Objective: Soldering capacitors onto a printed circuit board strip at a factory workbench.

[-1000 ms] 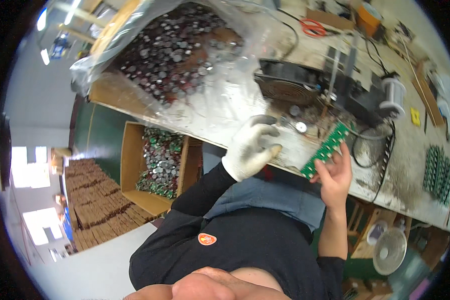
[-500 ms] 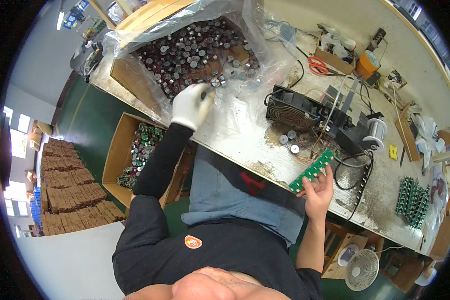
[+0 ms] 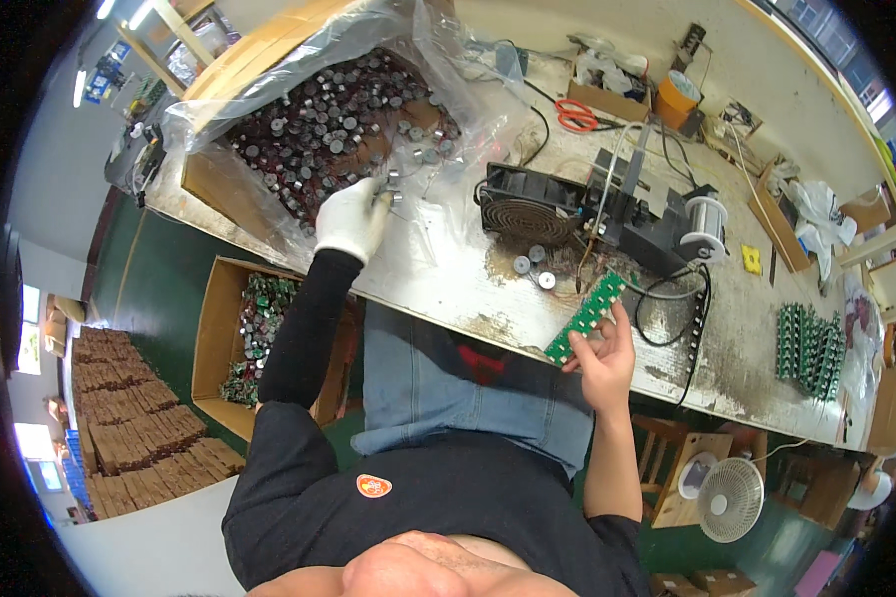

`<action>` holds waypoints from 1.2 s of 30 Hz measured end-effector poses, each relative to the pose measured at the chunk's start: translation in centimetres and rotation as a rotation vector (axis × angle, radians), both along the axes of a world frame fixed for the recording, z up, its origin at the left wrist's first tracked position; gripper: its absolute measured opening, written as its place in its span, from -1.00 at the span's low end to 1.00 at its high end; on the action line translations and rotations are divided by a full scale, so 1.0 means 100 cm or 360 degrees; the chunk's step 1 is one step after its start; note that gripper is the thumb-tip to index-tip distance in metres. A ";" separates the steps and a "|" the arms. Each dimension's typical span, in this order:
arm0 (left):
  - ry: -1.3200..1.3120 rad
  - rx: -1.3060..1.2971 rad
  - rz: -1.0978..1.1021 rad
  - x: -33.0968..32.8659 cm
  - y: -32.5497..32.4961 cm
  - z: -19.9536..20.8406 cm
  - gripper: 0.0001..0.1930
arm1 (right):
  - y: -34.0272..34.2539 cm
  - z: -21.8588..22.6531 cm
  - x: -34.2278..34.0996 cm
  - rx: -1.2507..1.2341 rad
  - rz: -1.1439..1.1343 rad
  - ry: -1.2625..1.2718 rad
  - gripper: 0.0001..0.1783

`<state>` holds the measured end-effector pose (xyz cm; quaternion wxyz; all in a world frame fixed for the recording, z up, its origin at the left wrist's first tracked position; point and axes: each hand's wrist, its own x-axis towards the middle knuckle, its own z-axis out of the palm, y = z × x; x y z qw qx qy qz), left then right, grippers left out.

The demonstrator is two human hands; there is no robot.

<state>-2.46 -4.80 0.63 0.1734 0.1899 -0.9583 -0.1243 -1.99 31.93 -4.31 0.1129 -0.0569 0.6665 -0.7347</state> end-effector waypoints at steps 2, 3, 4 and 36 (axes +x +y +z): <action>0.0124 0.0185 -0.0051 0.018 0.016 0.011 -0.78 | 0.001 0.000 -0.001 -0.0004 0.0011 -0.0014 -0.21; 0.0159 0.0208 -0.0052 0.024 0.022 0.012 -0.81 | 0.002 0.000 -0.001 -0.0011 0.0007 -0.0012 -0.21; 0.0285 0.0265 -0.0130 0.030 0.026 0.008 -0.80 | 0.001 0.002 -0.002 0.0004 0.0012 -0.0009 -0.21; -0.0350 0.2568 -0.0445 0.014 0.187 -0.033 -0.79 | 0.011 0.017 0.001 -0.0221 0.0240 -0.0395 -0.04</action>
